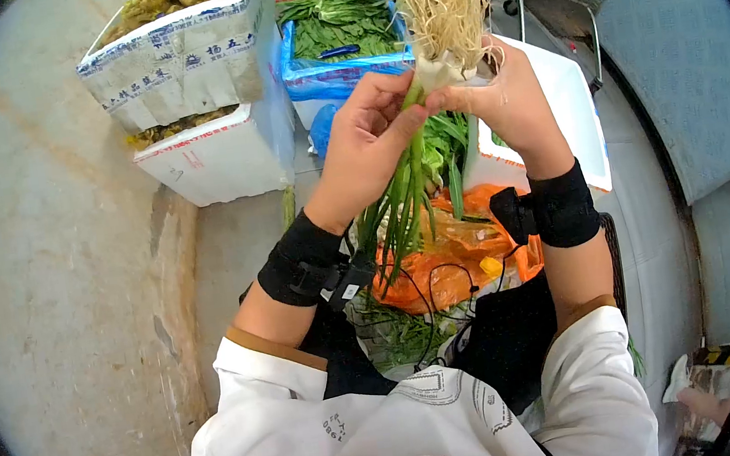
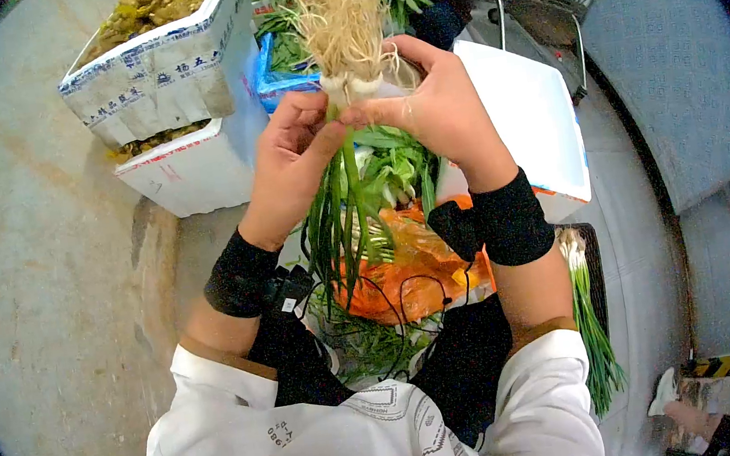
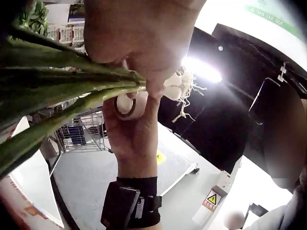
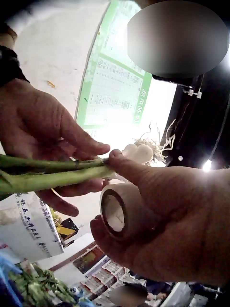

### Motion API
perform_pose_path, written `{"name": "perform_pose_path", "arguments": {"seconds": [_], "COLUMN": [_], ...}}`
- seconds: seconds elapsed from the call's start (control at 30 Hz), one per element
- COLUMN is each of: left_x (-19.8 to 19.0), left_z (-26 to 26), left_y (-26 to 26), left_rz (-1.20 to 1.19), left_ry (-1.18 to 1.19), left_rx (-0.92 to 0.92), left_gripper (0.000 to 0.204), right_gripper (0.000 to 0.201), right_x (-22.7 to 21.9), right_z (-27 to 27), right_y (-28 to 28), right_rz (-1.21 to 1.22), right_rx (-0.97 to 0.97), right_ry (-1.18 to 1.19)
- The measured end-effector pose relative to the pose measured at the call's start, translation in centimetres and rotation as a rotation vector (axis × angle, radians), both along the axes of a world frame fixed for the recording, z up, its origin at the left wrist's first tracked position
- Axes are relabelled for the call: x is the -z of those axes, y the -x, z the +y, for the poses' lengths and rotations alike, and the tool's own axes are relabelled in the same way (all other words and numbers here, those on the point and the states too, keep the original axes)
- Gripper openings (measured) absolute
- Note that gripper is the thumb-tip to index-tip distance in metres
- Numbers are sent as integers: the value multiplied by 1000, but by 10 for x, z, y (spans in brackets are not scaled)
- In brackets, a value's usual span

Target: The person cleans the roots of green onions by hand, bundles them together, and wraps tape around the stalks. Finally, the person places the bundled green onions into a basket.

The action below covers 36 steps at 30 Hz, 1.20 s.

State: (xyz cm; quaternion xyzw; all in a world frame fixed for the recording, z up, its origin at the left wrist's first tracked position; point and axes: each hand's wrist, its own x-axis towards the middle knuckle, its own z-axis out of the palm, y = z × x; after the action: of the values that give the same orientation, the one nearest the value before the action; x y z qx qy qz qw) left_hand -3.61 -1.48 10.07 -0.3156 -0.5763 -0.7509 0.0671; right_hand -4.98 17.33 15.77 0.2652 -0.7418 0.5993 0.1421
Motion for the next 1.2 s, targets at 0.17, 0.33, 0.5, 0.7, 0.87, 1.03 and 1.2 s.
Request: {"name": "perform_pose_path", "arguments": {"seconds": [0.17,0.33,0.5,0.7,0.87,1.03,1.2], "left_x": [5,-2,0,1,1,-6,7], "left_z": [0,6,-1,2,-8,6,2], "left_y": [2,-2,1,-7,0,-8,-2], "left_rz": [25,-84,-105,-54,-72,-147,-106], "left_ry": [34,-24,-54,-20,174,-149,-37], "left_rx": [-117,-143,-41,46,-2,94,148], "left_gripper": [37,34,37,39,43,34,38], "right_gripper": [54,57,57,53,47,48,51], "right_x": [3,0,0,-9,-9,-11,-10], "right_z": [-8,-6,-1,-5,-7,4,8], "right_y": [1,1,4,-10,-15,-13,-11], "right_rz": [8,46,35,-30,0,-77,-144], "right_rx": [117,88,46,42,70,-42,-95], "right_ry": [-106,-113,-120,-108,-168,-93,-37]}}
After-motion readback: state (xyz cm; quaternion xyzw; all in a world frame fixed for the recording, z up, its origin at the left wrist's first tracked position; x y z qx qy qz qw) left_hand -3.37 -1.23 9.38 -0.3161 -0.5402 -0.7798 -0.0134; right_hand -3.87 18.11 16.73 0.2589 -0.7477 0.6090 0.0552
